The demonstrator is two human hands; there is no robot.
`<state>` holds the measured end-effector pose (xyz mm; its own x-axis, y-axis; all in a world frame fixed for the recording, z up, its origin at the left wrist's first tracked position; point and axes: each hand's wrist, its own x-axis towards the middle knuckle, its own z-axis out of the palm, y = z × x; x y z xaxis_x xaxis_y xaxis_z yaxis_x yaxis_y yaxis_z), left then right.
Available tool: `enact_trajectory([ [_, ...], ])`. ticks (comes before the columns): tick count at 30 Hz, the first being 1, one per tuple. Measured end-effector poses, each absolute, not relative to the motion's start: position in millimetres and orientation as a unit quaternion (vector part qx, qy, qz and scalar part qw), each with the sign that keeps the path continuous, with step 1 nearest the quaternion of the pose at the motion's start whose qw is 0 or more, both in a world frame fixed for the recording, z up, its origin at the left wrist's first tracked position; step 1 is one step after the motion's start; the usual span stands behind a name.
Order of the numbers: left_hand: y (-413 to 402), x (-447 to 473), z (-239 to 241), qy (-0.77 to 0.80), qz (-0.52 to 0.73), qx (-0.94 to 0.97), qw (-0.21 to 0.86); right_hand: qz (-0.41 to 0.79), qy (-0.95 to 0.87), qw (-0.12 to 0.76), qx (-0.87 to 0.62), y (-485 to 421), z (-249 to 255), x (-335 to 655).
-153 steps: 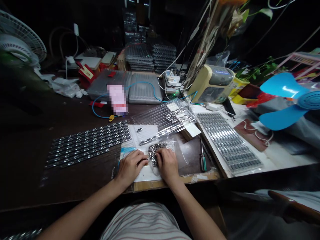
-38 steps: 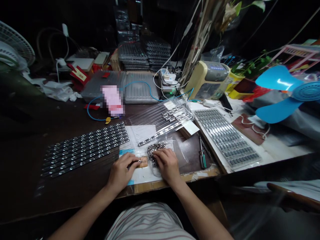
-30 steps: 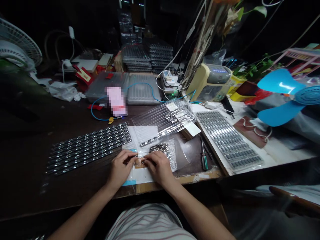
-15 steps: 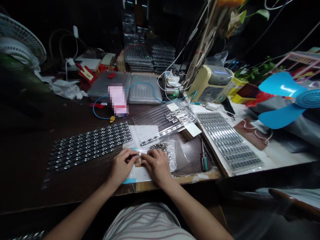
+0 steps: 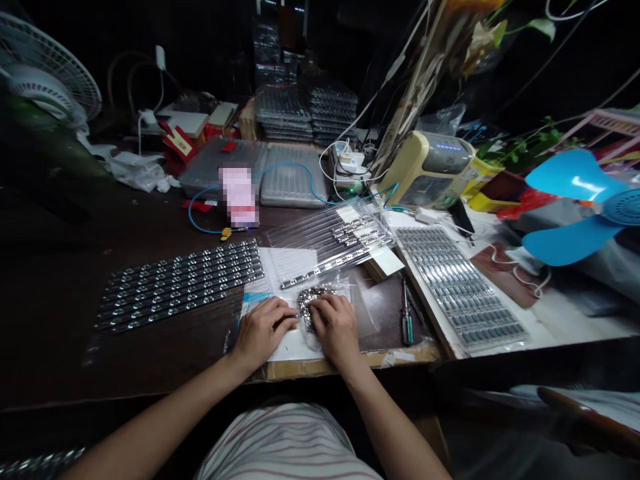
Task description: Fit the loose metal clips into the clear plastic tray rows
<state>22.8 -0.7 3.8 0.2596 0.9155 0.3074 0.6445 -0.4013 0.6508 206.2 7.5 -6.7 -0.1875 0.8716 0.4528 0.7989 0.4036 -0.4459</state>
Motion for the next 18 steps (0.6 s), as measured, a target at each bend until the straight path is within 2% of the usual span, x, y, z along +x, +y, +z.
enact_trajectory([
  [13,-2.3,22.0,-0.5,0.497,0.317,0.786,0.186,0.075,-0.763,0.328,-0.551,6.2,-5.1,206.6],
  [18,-2.0,21.8,2.8,0.489,0.338,0.778,0.205,0.094,-0.757,0.359,-0.538,6.6,-5.5,208.2],
])
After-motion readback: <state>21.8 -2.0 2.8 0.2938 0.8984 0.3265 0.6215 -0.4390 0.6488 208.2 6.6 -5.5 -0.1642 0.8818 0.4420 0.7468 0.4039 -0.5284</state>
